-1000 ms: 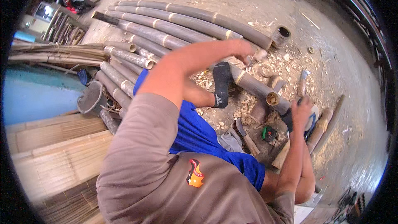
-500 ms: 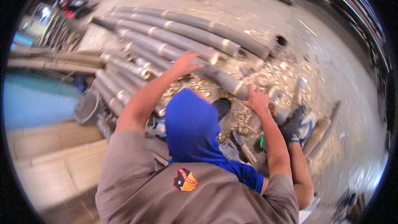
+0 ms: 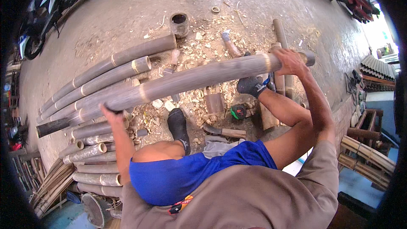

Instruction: The person sits on the ground and uses a chisel and wooden mallet to carve and shape bamboo pieces. They repeatedly strike the chisel to remove material, then use a knife to refine the edges and interior of the bamboo.

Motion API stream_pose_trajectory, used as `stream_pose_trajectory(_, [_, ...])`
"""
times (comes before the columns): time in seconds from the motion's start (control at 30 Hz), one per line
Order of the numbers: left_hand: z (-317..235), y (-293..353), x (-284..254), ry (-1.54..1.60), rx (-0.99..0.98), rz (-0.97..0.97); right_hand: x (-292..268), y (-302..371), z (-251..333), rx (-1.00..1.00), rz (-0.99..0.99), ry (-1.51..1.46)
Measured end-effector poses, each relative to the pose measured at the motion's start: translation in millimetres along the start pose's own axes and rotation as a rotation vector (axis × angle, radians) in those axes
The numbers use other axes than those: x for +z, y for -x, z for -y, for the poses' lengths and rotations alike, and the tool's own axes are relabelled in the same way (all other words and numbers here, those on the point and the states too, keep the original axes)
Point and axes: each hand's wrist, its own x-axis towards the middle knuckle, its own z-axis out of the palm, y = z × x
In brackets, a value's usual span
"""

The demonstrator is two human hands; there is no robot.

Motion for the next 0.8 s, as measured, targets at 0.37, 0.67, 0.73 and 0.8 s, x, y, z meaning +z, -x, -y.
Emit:
stream_pose_trajectory(0.37, [193,142,158,0.015,-0.314,0.298,22,-126,261,-0.383,-0.102,0.023])
stream_pose_trajectory(0.67, [163,132,58,-0.574,0.151,0.12,80,-126,203,-0.355,0.034,-0.083])
stream_pose_trajectory(0.73, [123,113,21,-0.543,0.46,-0.33,80,-119,181,-0.336,0.021,-0.092])
stream_pose_trajectory(0.8, [72,98,-6,-0.613,0.618,-0.698,85,-112,153,-0.332,-0.002,-0.062])
